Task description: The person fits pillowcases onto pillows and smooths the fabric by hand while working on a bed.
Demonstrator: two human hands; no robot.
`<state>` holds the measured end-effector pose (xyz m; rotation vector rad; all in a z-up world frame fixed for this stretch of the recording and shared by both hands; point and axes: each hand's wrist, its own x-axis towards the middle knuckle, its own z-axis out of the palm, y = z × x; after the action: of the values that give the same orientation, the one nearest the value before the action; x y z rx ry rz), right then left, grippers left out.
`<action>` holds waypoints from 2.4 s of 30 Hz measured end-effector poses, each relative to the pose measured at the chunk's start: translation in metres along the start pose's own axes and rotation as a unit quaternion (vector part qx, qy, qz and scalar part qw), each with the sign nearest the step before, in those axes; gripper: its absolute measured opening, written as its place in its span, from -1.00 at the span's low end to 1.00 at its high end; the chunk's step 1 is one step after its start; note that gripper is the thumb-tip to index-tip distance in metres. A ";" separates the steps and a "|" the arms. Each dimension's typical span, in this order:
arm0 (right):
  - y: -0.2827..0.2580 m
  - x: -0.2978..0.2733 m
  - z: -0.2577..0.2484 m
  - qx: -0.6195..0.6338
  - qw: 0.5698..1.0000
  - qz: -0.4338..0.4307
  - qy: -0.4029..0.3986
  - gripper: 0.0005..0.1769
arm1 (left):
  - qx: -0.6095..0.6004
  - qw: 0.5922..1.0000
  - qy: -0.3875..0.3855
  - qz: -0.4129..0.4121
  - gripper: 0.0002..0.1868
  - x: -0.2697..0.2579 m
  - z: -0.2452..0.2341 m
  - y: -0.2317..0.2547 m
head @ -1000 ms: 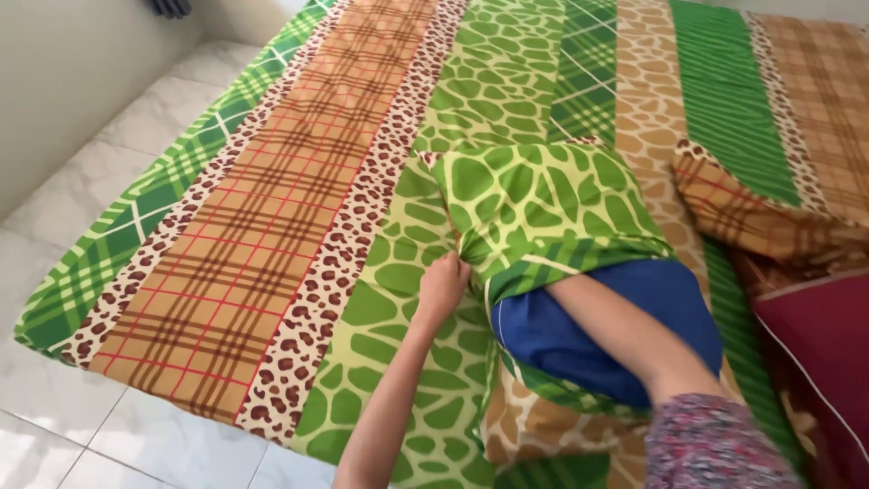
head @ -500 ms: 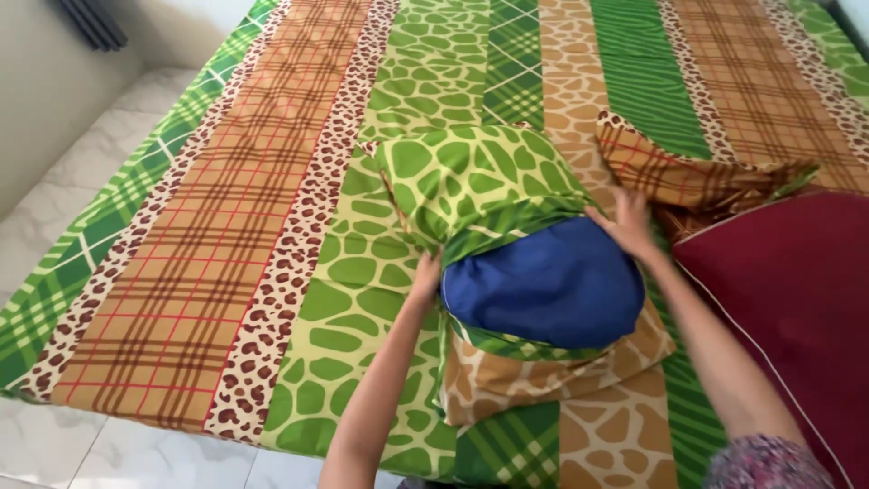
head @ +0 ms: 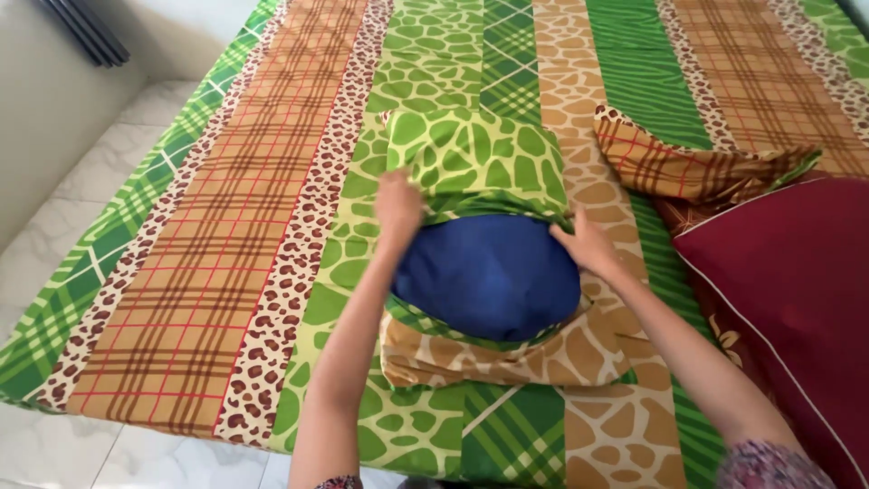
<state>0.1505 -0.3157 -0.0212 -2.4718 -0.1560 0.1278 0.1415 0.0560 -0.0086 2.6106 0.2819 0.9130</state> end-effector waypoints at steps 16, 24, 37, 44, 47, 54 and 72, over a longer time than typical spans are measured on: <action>0.039 0.003 0.066 0.332 0.925 -0.143 0.115 -0.72 | -0.024 0.968 -0.120 0.219 -0.63 -0.100 -0.012 0.180; -0.036 -0.042 0.016 -0.016 0.941 -0.165 0.294 -0.77 | -0.054 0.864 -0.305 0.397 -0.71 -0.122 -0.022 0.176; 0.016 -0.036 0.021 0.077 0.953 -0.132 0.262 -0.75 | 0.051 0.947 -0.028 0.314 -0.46 -0.044 0.137 0.232; 0.047 -0.025 0.060 0.197 0.935 -0.114 0.272 -0.73 | 0.050 0.946 -0.230 0.222 -0.48 -0.007 0.157 0.239; 0.029 -0.050 0.048 0.229 0.950 -0.085 0.193 -0.71 | 0.050 0.950 -0.249 0.182 -0.49 0.002 0.166 0.224; -0.005 -0.041 0.053 0.326 0.920 -0.139 0.166 -0.73 | 0.040 0.947 -0.280 0.151 -0.50 0.003 0.170 0.183; 0.042 -0.087 0.020 0.247 0.959 -0.044 0.133 -0.43 | 0.018 0.899 -0.405 0.169 -0.55 0.014 0.261 0.234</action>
<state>0.0651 -0.3490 -0.0576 -1.9546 -0.1029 -0.1862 0.3332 -0.2241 -0.0979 2.8481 -0.3868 -0.1598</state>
